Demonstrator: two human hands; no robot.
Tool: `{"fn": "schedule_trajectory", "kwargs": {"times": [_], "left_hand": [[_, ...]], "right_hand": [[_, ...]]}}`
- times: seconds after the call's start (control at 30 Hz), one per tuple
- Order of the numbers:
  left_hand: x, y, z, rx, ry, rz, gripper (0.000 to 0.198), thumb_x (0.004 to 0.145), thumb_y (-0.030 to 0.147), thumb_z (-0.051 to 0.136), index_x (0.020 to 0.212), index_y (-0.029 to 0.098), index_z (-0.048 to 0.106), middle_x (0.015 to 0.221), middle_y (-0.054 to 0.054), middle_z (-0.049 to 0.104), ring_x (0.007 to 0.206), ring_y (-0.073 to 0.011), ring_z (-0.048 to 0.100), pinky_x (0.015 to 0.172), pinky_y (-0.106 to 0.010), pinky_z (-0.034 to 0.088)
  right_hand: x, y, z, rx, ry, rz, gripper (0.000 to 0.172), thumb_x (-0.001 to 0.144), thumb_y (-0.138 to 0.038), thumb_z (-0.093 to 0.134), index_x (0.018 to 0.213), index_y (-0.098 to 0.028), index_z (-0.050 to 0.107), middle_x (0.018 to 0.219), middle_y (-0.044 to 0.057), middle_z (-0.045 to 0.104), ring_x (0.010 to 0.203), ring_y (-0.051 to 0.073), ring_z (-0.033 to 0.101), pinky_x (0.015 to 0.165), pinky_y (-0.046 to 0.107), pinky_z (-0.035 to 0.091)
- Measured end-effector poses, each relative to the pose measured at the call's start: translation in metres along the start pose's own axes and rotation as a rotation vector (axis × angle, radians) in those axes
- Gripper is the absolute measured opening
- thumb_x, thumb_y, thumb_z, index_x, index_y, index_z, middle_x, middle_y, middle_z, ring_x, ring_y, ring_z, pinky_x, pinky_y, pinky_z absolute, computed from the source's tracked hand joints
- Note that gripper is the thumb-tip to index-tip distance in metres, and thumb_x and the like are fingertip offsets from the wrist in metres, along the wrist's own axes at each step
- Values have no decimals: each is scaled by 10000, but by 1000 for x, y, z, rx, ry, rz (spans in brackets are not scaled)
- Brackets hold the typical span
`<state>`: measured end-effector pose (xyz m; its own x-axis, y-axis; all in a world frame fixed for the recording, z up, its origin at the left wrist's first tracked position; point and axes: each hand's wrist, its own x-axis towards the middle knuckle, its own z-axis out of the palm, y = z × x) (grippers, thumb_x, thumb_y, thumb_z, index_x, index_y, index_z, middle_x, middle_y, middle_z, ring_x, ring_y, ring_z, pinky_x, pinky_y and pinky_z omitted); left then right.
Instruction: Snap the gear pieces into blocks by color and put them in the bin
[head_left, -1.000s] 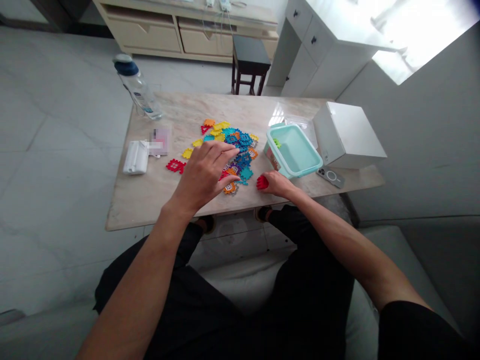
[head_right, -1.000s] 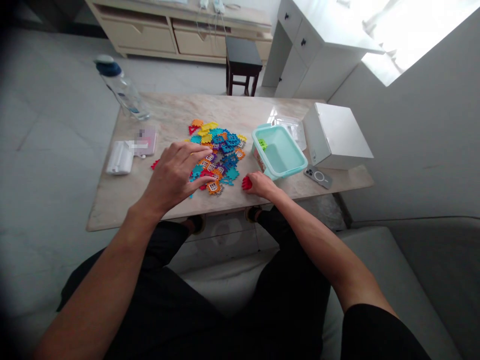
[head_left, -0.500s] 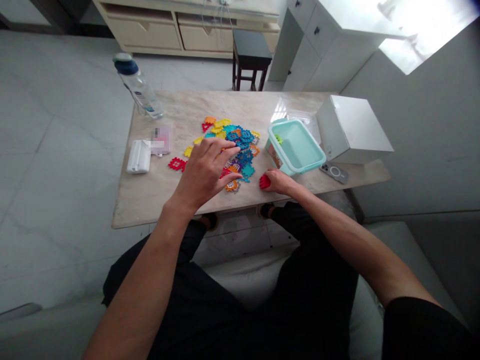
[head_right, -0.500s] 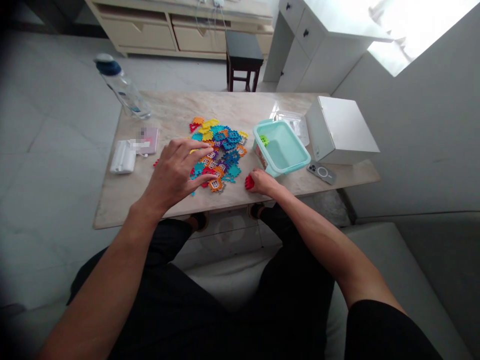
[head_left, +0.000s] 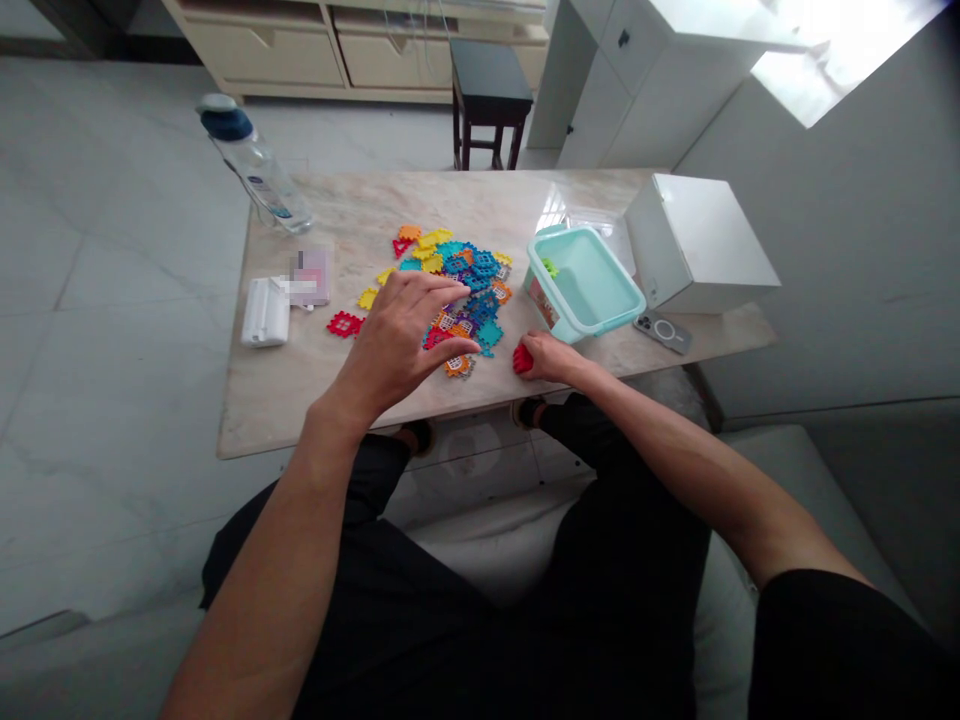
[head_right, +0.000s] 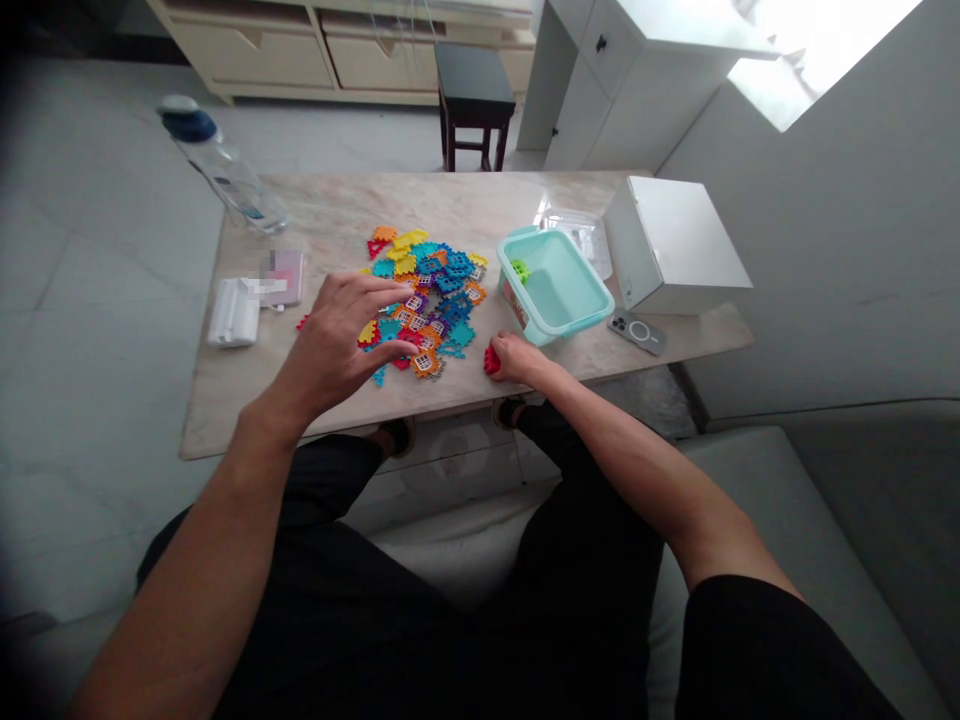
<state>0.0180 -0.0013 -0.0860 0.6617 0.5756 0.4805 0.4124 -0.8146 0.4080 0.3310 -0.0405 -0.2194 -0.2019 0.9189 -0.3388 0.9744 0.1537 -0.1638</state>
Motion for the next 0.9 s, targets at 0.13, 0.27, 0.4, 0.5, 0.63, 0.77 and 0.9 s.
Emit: {"fn": "schedule_trajectory", "kwargs": {"times": [0.13,0.27,0.4,0.5,0.63,0.77,0.9], "left_hand": [[-1,0,-1,-32,9,-9,698,1028,795,568,1498,287,659,1464,-82,730,1412,-304,629,1295,-571,476],[0,-5,2,-32,17,-32,706,1020,815,559,1476,286,665,1453,-78,733,1406,-301,641,1294,-564,475],[4,-14,2,-33,35,-50,711,1006,813,607,1462,271,673,1450,-83,736,1414,-302,641,1300,-545,470],[6,-27,-3,-13,60,-54,699,981,751,725,1471,256,668,1443,-92,738,1396,-304,644,1295,-524,475],[0,-70,-4,-2,176,-140,514,1038,510,747,1475,258,649,1454,-100,724,1319,-268,669,1169,-444,564],[-30,-135,7,53,308,-484,521,1048,205,564,1567,189,521,1455,-146,691,1174,-205,702,1027,-348,603],[-77,-167,16,171,33,-826,518,956,103,553,1467,46,617,1406,-230,703,1306,-284,674,1229,-425,524]], "right_hand": [[1,0,1,13,15,-1,331,934,-298,845,1168,-99,721,1221,188,738,1005,259,703,892,314,503],[1,-1,3,5,5,1,352,924,-285,848,1183,-82,722,1242,200,737,1035,273,702,897,317,510],[-1,0,6,11,-5,12,368,918,-273,855,1201,-79,724,1265,201,733,1045,262,696,911,304,520],[-3,1,7,25,-23,19,436,867,-282,920,1203,-85,725,1276,197,723,1032,257,695,944,312,547],[-3,2,-1,42,24,-36,688,748,-368,1044,1283,-94,709,1332,212,691,1203,334,680,1136,424,550],[-3,1,-15,146,183,-175,949,752,-476,1039,1526,-144,601,1434,208,639,1389,394,614,1247,524,503],[-11,-5,-29,220,356,-286,1089,854,-499,934,1742,-206,376,1520,213,587,1414,421,599,1239,593,518]]}}
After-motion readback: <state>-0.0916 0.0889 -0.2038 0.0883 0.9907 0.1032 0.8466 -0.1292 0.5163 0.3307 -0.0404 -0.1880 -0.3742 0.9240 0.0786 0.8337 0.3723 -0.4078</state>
